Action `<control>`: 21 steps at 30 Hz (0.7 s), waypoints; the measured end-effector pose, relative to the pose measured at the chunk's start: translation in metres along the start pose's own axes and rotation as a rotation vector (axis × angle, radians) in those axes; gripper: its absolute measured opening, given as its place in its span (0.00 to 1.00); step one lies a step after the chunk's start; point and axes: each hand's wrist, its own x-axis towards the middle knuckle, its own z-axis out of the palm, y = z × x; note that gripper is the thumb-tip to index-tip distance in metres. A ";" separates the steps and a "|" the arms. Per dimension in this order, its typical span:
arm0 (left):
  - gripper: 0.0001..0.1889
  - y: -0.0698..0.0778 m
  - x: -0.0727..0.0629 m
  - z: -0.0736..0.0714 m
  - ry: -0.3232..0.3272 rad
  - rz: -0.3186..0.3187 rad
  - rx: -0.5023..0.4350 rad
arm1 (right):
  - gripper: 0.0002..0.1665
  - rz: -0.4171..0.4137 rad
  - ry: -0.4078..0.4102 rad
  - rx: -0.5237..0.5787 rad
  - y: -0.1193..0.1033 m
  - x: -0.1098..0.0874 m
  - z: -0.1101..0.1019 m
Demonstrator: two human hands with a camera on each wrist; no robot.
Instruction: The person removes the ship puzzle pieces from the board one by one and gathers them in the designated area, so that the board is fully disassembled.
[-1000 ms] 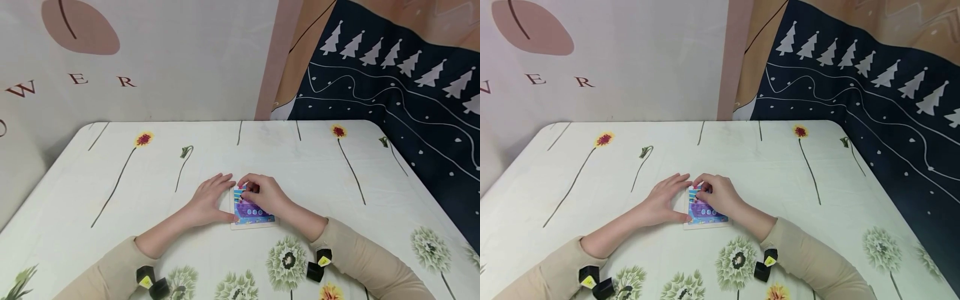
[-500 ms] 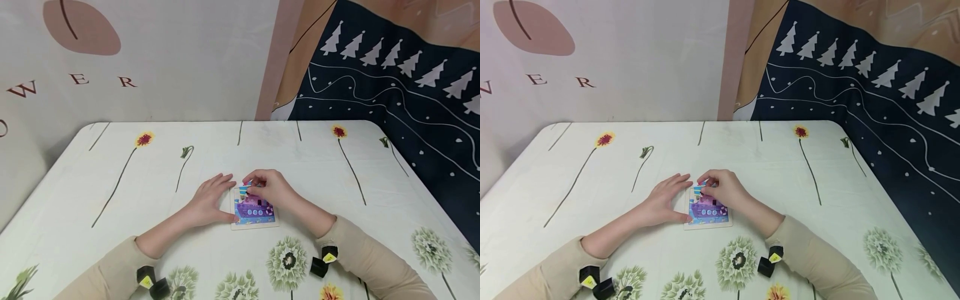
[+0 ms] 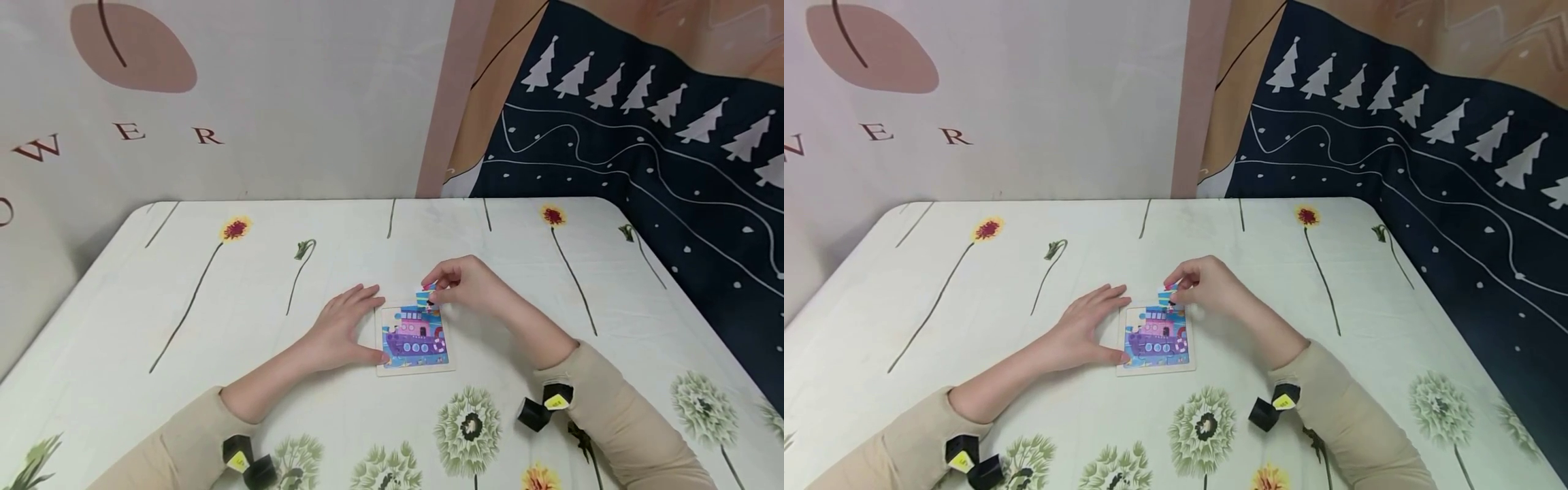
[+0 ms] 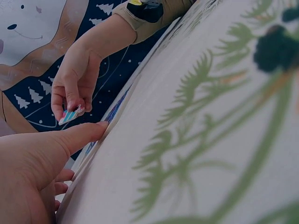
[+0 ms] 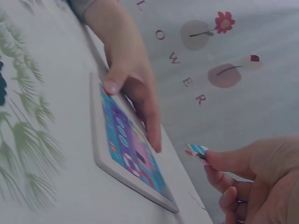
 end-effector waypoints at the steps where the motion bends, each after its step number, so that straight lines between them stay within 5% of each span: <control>1: 0.47 0.000 0.000 0.000 -0.003 -0.002 -0.002 | 0.11 0.010 -0.003 -0.006 0.001 0.000 -0.003; 21: 0.49 0.002 -0.002 -0.001 -0.015 -0.008 -0.010 | 0.12 0.067 -0.100 -0.073 0.039 0.011 -0.044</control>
